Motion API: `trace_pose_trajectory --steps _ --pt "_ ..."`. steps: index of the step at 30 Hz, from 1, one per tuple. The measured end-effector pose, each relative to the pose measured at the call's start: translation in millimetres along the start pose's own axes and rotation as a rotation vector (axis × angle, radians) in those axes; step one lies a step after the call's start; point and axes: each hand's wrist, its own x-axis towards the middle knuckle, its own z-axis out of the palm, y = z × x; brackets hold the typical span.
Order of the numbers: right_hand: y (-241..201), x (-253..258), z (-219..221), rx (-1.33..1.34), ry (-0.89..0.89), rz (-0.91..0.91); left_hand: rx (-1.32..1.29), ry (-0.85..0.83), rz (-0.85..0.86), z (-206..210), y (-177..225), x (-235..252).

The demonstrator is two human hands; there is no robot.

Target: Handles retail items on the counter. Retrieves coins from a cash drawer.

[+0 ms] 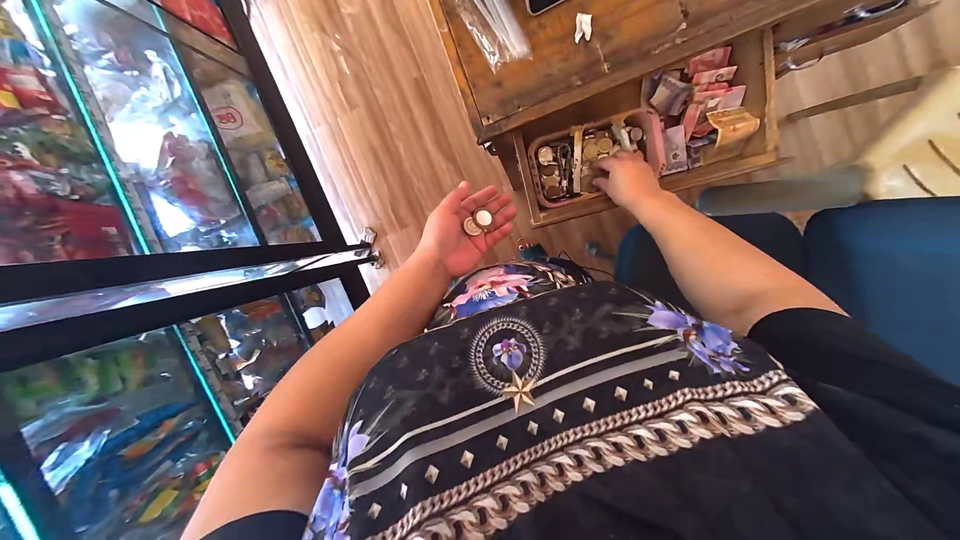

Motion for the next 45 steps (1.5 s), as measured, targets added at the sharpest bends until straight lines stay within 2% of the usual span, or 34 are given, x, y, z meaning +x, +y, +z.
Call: trace_pose_trajectory --steps 5,10,13,17,27,33,38,41,45 --pt "-12.7 9.7 5.9 -0.004 -0.077 0.016 0.017 -0.140 -0.028 10.2 -1.2 2.3" --pt "-17.2 8.9 4.6 0.140 -0.120 0.059 0.056 -0.239 -0.025 13.7 -0.5 9.6" --pt "-12.9 4.3 -0.4 0.239 -0.097 0.119 0.086 -0.213 -0.027 18.0 -0.5 17.1" --pt "-2.9 -3.2 -10.8 0.417 0.001 0.215 0.118 -0.071 0.000 32.4 -0.7 38.2" --pt "20.5 -12.0 -10.2 0.786 0.110 0.254 0.222 0.064 0.026 71.9 -5.3 94.9" --pt "24.1 -14.0 -9.3 0.960 0.124 0.257 0.325 -0.054 0.095 80.1 -8.0 108.6" --pt "9.0 -26.1 -19.3 1.246 0.047 0.325 0.684 -0.109 0.133 85.9 -17.9 89.0" --pt "0.4 -29.7 -21.1 1.259 0.079 0.341 0.752 -0.141 0.125 88.8 -24.3 80.9" --pt "-0.1 -20.6 -20.6 1.046 0.097 0.363 0.775 -0.123 0.135 83.7 -20.1 72.2"
